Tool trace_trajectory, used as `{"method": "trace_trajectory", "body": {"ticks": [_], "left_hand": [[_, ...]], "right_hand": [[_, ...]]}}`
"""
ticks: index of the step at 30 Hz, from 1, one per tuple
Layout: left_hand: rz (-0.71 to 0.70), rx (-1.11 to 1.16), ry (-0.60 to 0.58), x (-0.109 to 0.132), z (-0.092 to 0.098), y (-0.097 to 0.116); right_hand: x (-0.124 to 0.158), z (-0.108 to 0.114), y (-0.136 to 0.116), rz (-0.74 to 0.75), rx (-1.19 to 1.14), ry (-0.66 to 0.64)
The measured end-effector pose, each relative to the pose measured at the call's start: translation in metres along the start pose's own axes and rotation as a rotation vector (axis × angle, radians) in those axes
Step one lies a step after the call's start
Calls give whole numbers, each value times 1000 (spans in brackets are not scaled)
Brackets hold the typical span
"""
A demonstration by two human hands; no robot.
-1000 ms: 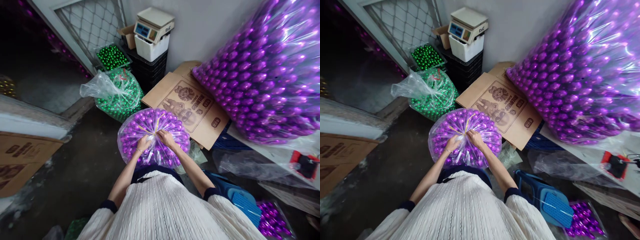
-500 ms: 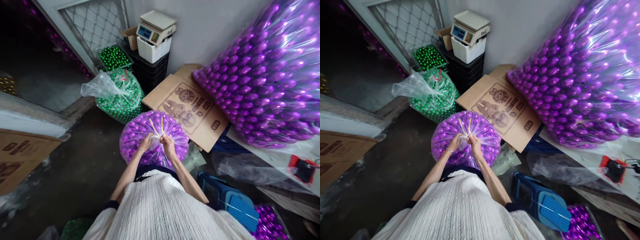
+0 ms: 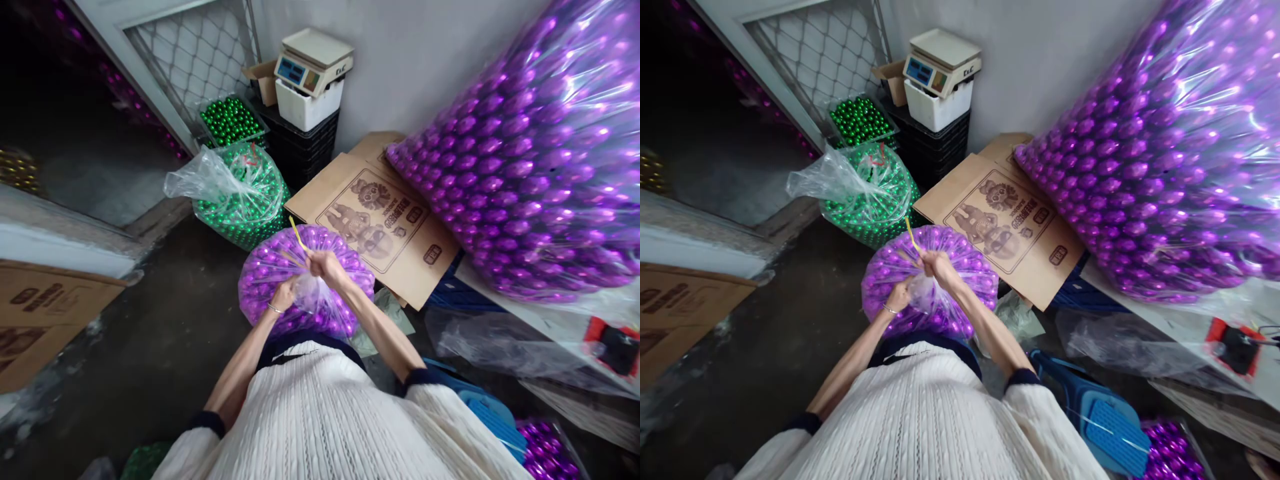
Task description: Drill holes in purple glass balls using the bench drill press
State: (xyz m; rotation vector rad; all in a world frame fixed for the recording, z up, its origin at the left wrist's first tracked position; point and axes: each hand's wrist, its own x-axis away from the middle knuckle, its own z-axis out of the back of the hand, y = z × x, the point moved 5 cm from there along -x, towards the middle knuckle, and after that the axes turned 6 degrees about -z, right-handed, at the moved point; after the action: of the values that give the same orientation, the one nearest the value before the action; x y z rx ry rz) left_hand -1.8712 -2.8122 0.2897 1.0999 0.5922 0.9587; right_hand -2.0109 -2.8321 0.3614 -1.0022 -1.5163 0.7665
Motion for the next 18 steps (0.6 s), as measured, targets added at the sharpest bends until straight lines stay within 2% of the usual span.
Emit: {"method": "trace_trajectory", "body": {"ticks": [3, 5, 8, 10, 12, 14, 15, 18], "left_hand": [[2, 26, -44, -16, 7, 2], [3, 42, -76, -23, 3, 5], [8, 60, -107, -25, -4, 9], [20, 67, -110, -24, -4, 9], [38, 72, -101, -25, -3, 6], [56, 76, -93, -26, -4, 2], [64, 79, -91, -27, -5, 0], [75, 82, -92, -30, -9, -2]], "right_hand": [[29, 36, 11, 65, -52, 74], [26, 59, 12, 102, -81, 171], [6, 84, 8, 109, -84, 271], [3, 97, 6, 104, 63, 332], [16, 108, 5, 153, 351, 448], [38, 110, 5, 277, 641, 564], [48, 106, 7, 351, 737, 574], [58, 77, 20, 501, 937, 413]]}}
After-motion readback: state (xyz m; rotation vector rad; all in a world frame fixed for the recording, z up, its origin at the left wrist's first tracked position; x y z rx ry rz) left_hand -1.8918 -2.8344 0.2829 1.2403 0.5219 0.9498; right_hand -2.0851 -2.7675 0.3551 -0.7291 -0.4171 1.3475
